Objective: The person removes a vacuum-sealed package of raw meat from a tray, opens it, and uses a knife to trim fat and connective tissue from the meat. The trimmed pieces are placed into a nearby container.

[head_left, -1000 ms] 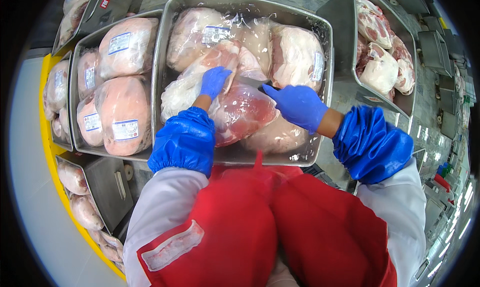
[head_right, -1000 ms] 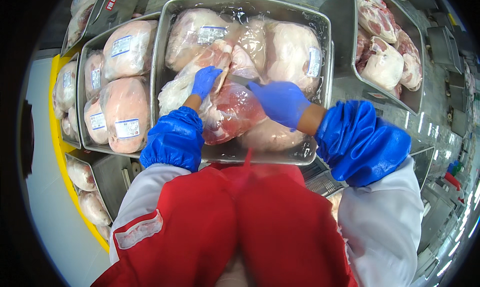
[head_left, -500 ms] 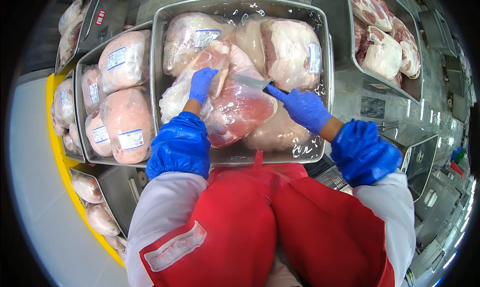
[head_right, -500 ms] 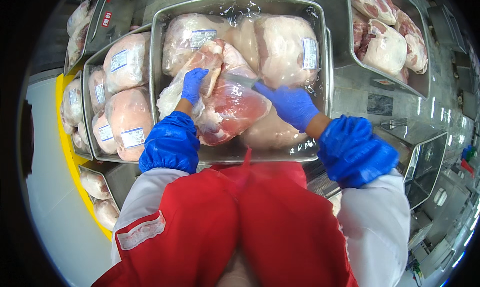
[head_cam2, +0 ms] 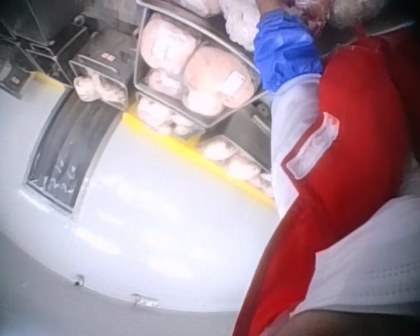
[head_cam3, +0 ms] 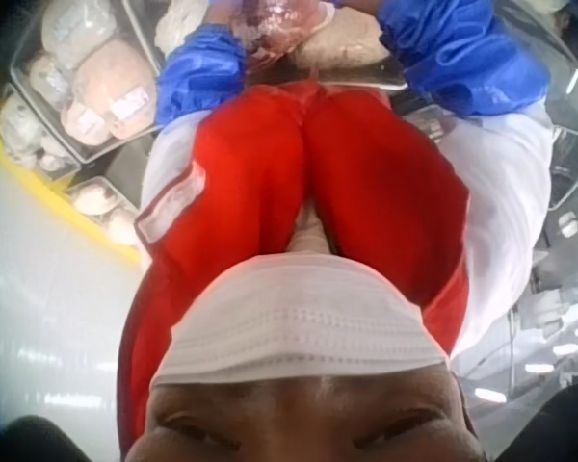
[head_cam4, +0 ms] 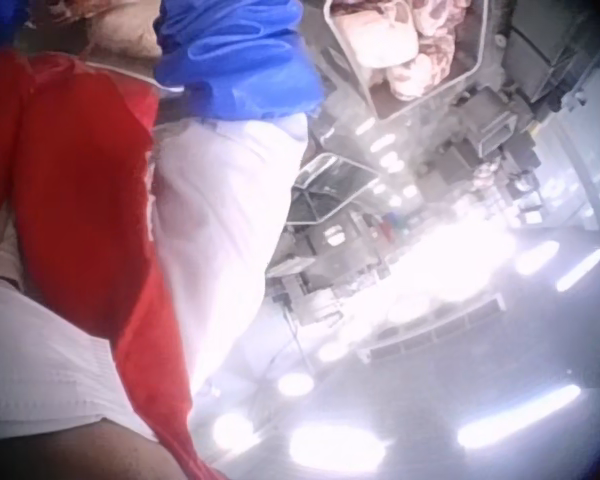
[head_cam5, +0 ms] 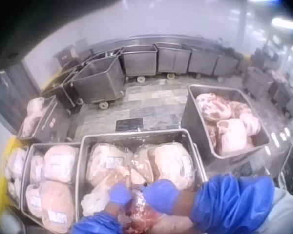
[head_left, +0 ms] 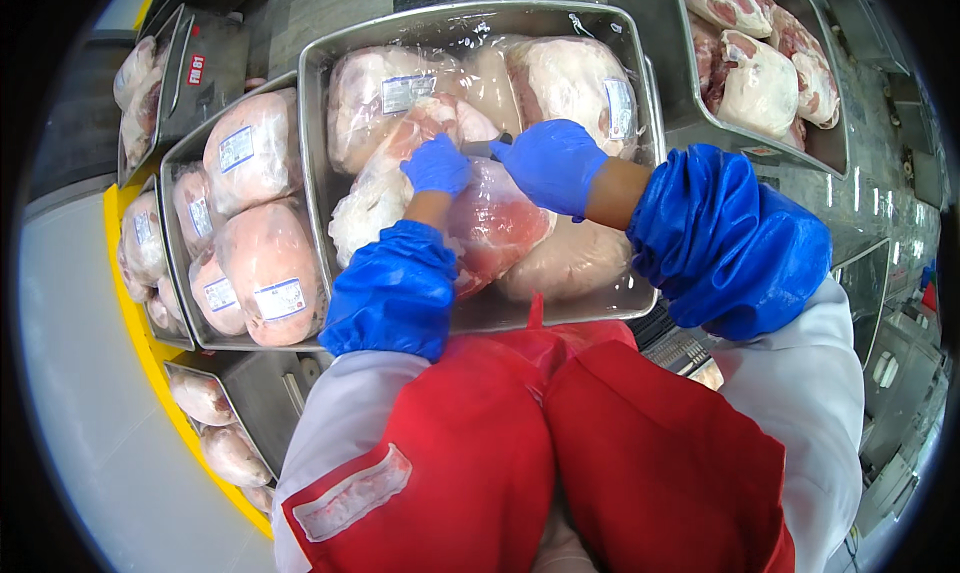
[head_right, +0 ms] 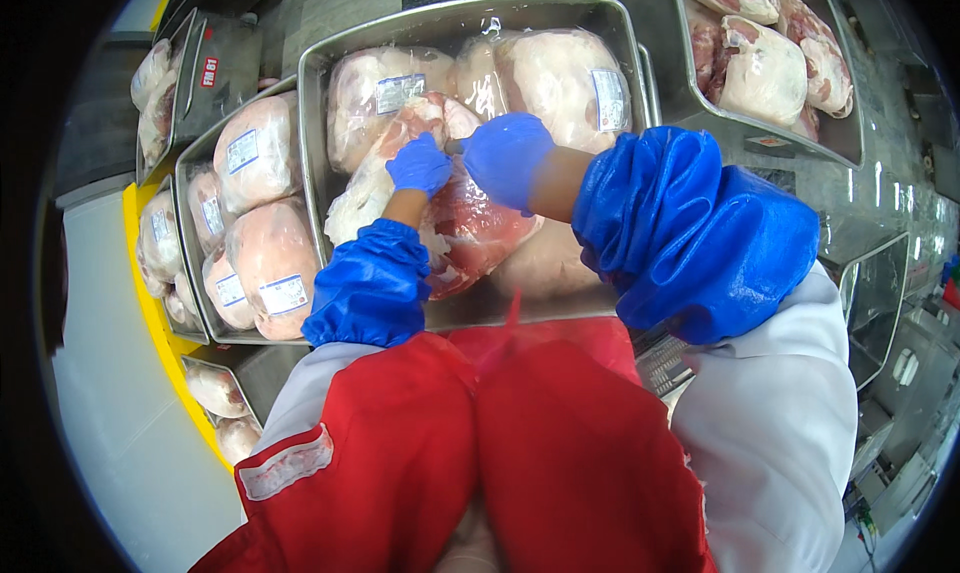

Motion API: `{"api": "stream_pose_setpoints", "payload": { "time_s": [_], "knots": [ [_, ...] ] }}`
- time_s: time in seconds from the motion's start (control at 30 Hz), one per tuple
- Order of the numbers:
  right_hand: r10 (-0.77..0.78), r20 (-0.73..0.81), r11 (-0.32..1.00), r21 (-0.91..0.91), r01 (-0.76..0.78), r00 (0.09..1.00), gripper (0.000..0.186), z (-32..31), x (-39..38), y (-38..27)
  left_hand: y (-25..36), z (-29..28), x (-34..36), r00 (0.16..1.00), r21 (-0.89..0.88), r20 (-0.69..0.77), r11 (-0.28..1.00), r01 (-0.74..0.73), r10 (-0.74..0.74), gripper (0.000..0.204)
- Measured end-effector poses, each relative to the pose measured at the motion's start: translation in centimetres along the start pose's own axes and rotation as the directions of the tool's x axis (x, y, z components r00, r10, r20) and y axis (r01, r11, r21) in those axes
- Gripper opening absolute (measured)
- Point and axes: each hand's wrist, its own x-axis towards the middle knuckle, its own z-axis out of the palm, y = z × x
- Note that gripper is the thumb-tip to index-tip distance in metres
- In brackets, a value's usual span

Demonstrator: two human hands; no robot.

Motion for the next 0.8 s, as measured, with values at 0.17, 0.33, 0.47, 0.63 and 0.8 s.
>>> {"api": "stream_pose_setpoints", "payload": {
  "time_s": [0.17, 0.33, 0.47, 0.63, 0.8],
  "knots": [
    [-0.013, 0.059, 0.998, -0.056, 0.016, 0.998, 0.026, -0.3, 0.2, 1.2, -1.7, 2.0, 3.5, 0.997, -0.037, 0.070, 0.999, -0.033, 0.035, 0.030],
    [-0.011, 0.098, 0.999, 0.053, 0.006, 0.995, 0.021, -1.7, 0.2, 1.7, -4.4, 4.9, 4.6, 0.998, -0.228, 0.021, 0.972, -0.051, 0.058, 0.032],
    [-0.123, -0.075, 0.992, -0.047, 0.120, 0.990, 0.016, -2.2, 1.3, 1.5, -4.8, 5.7, 5.0, 0.997, -0.253, 0.022, 0.965, -0.072, 0.080, 0.030],
    [-0.126, -0.006, 0.988, -0.095, 0.125, 0.992, 0.011, -5.1, 2.1, 0.9, -5.0, 6.0, 5.1, 0.997, -0.303, 0.033, 0.952, -0.052, 0.065, 0.030],
    [-0.109, 0.111, 0.992, -0.057, 0.116, 0.988, 0.009, -4.0, 3.7, 1.5, -4.6, 6.1, 5.3, 0.993, -0.355, 0.008, 0.929, -0.109, 0.119, 0.035]
  ]
}}
